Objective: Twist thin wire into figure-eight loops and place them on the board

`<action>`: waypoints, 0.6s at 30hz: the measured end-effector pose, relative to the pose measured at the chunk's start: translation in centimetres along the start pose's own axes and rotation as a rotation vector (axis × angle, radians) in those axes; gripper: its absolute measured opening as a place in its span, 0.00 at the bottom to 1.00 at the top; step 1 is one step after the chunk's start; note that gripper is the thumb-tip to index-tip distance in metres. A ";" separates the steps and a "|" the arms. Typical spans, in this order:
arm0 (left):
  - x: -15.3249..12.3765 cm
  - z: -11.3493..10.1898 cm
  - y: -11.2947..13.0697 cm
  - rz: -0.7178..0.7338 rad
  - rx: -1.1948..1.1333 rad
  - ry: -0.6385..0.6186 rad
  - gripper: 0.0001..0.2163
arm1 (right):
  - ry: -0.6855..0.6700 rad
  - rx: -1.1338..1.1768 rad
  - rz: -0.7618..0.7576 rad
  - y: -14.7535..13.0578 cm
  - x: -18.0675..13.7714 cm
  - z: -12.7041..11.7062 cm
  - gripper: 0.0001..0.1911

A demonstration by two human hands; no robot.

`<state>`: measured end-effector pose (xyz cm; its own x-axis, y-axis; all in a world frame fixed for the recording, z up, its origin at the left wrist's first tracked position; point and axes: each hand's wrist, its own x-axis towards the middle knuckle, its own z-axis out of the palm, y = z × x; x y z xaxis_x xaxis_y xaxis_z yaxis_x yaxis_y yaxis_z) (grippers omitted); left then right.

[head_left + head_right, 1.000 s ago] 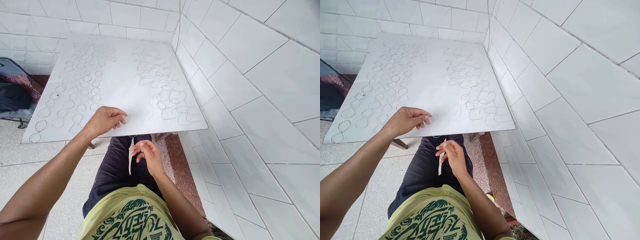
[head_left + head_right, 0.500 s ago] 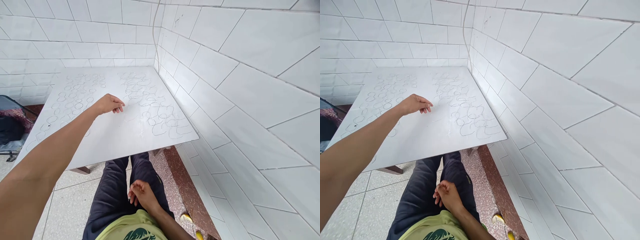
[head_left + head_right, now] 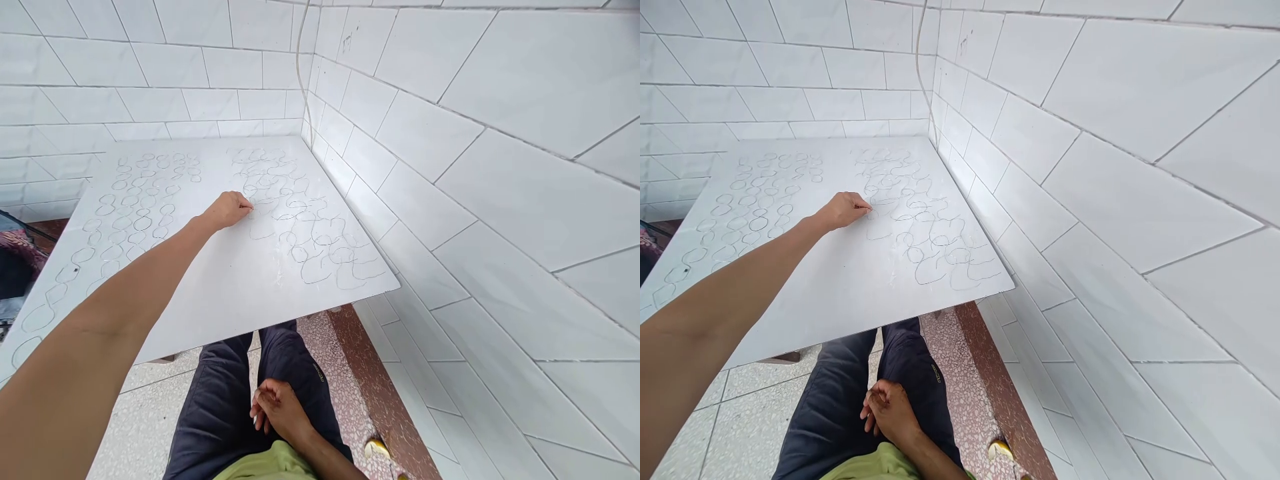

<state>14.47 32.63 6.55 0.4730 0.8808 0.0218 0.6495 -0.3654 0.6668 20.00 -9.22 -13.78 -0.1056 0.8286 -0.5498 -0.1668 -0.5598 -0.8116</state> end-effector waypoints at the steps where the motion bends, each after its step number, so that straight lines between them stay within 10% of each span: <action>1: 0.0 0.1 0.1 -0.010 0.033 0.005 0.09 | 0.001 -0.005 0.005 0.0 0.0 0.1 0.23; 7: -2.4 -1.7 0.6 -0.032 0.082 0.155 0.19 | 0.003 -0.016 0.012 0.3 -0.4 -0.1 0.26; 18: -11.4 -14.0 -4.2 -0.377 0.273 0.395 0.17 | -0.058 -0.130 0.001 2.3 -0.4 0.7 0.28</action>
<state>-1.98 28.34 13.88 -0.0418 0.9904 0.1315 0.8832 -0.0249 0.4684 18.98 -10.77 -15.28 -0.1625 0.8247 -0.5417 -0.0389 -0.5539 -0.8317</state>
